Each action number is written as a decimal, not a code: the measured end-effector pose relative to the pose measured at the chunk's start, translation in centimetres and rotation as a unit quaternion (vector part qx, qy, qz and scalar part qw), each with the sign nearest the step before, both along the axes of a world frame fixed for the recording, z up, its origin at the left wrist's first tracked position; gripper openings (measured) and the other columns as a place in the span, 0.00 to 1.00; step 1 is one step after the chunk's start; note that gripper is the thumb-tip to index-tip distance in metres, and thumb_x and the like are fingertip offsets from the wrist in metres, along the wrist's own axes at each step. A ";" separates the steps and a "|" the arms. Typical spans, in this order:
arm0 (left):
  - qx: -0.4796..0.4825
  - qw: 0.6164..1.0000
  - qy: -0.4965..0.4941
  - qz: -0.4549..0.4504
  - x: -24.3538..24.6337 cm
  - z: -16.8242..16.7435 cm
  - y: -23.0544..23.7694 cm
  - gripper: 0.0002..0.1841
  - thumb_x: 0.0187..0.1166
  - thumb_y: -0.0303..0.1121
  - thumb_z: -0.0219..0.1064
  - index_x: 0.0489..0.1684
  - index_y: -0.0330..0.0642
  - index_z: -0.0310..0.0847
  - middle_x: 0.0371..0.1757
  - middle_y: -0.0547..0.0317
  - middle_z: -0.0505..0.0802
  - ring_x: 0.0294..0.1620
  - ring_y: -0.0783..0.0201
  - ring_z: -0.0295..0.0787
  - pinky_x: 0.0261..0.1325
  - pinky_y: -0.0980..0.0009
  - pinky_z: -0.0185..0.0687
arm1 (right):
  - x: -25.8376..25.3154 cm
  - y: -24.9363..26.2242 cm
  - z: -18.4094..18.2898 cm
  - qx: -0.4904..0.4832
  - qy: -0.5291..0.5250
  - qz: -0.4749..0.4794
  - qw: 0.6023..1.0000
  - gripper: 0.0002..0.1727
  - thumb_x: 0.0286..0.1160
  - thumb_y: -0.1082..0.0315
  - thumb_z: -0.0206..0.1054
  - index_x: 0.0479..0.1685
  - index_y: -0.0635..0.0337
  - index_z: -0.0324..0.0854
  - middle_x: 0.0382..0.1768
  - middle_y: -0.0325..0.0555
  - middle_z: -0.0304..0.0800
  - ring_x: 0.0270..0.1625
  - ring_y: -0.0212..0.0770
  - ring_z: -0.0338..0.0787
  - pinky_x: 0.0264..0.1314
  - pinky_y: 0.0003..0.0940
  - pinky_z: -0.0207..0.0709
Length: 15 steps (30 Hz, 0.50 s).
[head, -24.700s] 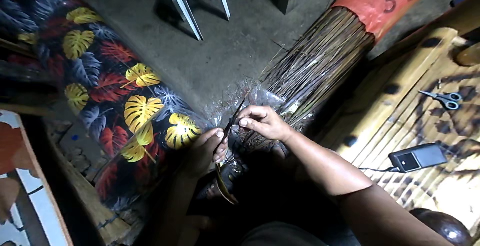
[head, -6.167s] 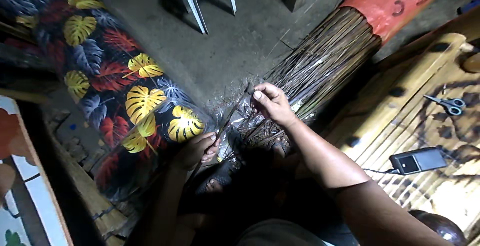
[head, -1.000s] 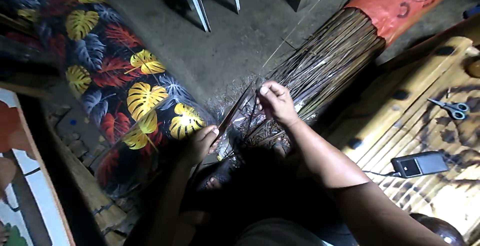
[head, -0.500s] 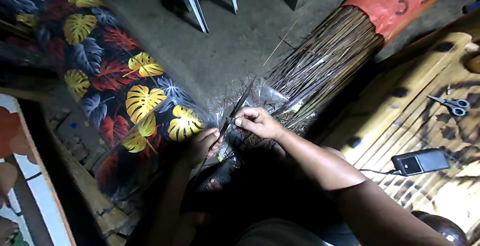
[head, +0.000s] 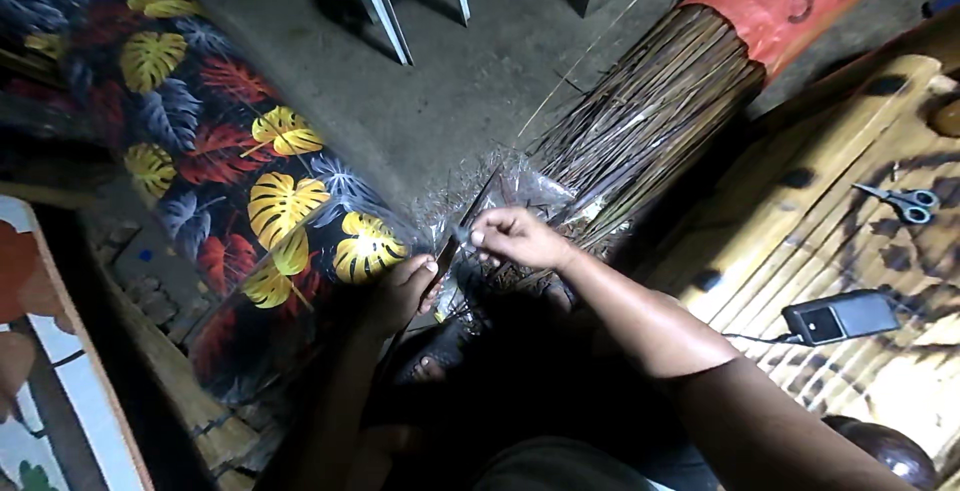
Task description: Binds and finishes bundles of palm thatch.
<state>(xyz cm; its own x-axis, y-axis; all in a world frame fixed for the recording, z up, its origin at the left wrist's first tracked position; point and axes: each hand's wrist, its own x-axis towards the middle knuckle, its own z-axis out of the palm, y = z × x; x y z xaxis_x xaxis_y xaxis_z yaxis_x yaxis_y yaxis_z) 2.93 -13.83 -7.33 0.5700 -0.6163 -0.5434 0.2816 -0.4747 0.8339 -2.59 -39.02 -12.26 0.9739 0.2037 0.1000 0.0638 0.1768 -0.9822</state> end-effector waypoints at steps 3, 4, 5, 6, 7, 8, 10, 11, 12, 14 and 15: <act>0.014 1.000 -0.023 0.004 -0.2 0.2 -0.2 0.16 0.92 0.38 0.44 0.39 0.44 0.77 0.23 0.68 0.80 0.19 0.74 0.75 0.24 0.80 0.73 | 0.2 1.4 -1.0 0.003 0.019 0.083 0.996 0.16 0.88 0.63 0.58 0.40 0.67 0.83 0.23 0.43 0.86 0.22 0.31 0.83 0.26 0.27 0.80; 0.016 0.999 -0.028 0.006 -0.2 0.1 -0.2 0.17 0.93 0.39 0.44 0.40 0.44 0.77 0.23 0.67 0.80 0.19 0.74 0.75 0.23 0.80 0.74 | 0.2 1.4 -1.0 0.002 0.019 0.076 0.997 0.16 0.88 0.63 0.59 0.40 0.67 0.84 0.24 0.42 0.86 0.22 0.31 0.83 0.26 0.26 0.79; 0.016 0.999 -0.032 0.007 -0.2 0.1 -0.1 0.16 0.93 0.39 0.45 0.40 0.43 0.77 0.23 0.67 0.80 0.19 0.74 0.75 0.23 0.80 0.74 | 0.2 1.3 -1.0 -0.002 0.016 0.053 0.998 0.15 0.88 0.63 0.59 0.41 0.67 0.85 0.24 0.42 0.87 0.22 0.30 0.83 0.26 0.26 0.79; 0.016 0.999 -0.036 0.007 -0.1 0.1 -0.1 0.16 0.93 0.38 0.45 0.41 0.43 0.77 0.23 0.67 0.80 0.19 0.74 0.76 0.24 0.80 0.75 | 0.2 1.0 -0.9 -0.006 0.009 0.027 1.000 0.15 0.88 0.63 0.60 0.41 0.66 0.85 0.24 0.42 0.87 0.21 0.31 0.83 0.25 0.26 0.80; 0.016 0.999 -0.037 0.004 -0.1 0.1 -0.1 0.16 0.92 0.38 0.45 0.41 0.43 0.78 0.23 0.67 0.80 0.19 0.74 0.76 0.24 0.79 0.75 | 0.2 0.8 -0.7 -0.010 0.000 0.003 1.000 0.14 0.88 0.64 0.59 0.41 0.65 0.85 0.24 0.43 0.87 0.22 0.32 0.83 0.25 0.27 0.80; 0.017 0.999 -0.036 0.000 -0.1 0.2 -0.1 0.16 0.92 0.39 0.45 0.41 0.43 0.77 0.24 0.67 0.80 0.19 0.74 0.76 0.24 0.79 0.75 | 0.2 0.6 -0.5 -0.011 -0.012 -0.020 1.000 0.13 0.87 0.65 0.59 0.41 0.65 0.85 0.24 0.43 0.87 0.22 0.33 0.83 0.24 0.28 0.81; 0.020 0.999 -0.035 -0.006 -0.2 0.4 -0.2 0.16 0.92 0.39 0.45 0.42 0.43 0.77 0.24 0.67 0.80 0.19 0.74 0.76 0.25 0.80 0.75 | 0.2 0.4 -0.2 -0.017 -0.034 -0.054 0.998 0.12 0.86 0.66 0.60 0.40 0.65 0.84 0.25 0.44 0.86 0.22 0.34 0.84 0.25 0.29 0.82; 0.022 0.999 -0.035 -0.007 -0.2 0.5 -0.2 0.16 0.92 0.38 0.45 0.42 0.43 0.78 0.24 0.67 0.80 0.19 0.74 0.76 0.25 0.80 0.75 | 0.2 0.3 -0.2 -0.023 -0.045 -0.068 0.996 0.12 0.86 0.67 0.60 0.39 0.64 0.84 0.24 0.43 0.85 0.22 0.34 0.83 0.25 0.29 0.81; 0.020 0.999 -0.036 -0.007 -0.2 0.6 -0.1 0.16 0.92 0.38 0.45 0.42 0.43 0.78 0.24 0.67 0.80 0.19 0.75 0.76 0.25 0.80 0.75 | 0.3 0.3 -0.3 -0.029 -0.056 -0.082 0.995 0.11 0.85 0.67 0.60 0.39 0.64 0.84 0.23 0.43 0.85 0.21 0.33 0.82 0.24 0.29 0.80; 0.018 0.999 -0.039 -0.008 -0.2 0.6 0.0 0.16 0.91 0.37 0.45 0.40 0.43 0.78 0.22 0.68 0.80 0.18 0.75 0.75 0.23 0.80 0.74 | 0.3 0.0 -0.3 -0.035 -0.076 -0.107 0.991 0.11 0.84 0.67 0.60 0.38 0.63 0.84 0.23 0.41 0.84 0.20 0.32 0.81 0.23 0.27 0.80; 0.021 0.999 -0.040 -0.011 -0.2 0.7 0.0 0.16 0.91 0.38 0.45 0.39 0.44 0.77 0.22 0.69 0.79 0.18 0.75 0.75 0.23 0.81 0.73 | 0.5 -0.3 -0.4 -0.036 -0.083 -0.118 0.989 0.11 0.84 0.67 0.60 0.38 0.63 0.84 0.23 0.40 0.84 0.21 0.31 0.82 0.24 0.26 0.80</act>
<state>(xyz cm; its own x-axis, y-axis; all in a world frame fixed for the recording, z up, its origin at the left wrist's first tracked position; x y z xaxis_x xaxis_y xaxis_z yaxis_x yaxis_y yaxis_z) 2.69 -13.83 -6.66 0.5995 -0.6064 -0.5224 0.2035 -0.5157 0.8322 -2.12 -39.29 -12.61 0.9666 -0.0139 0.2560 0.2563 0.0672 -0.9643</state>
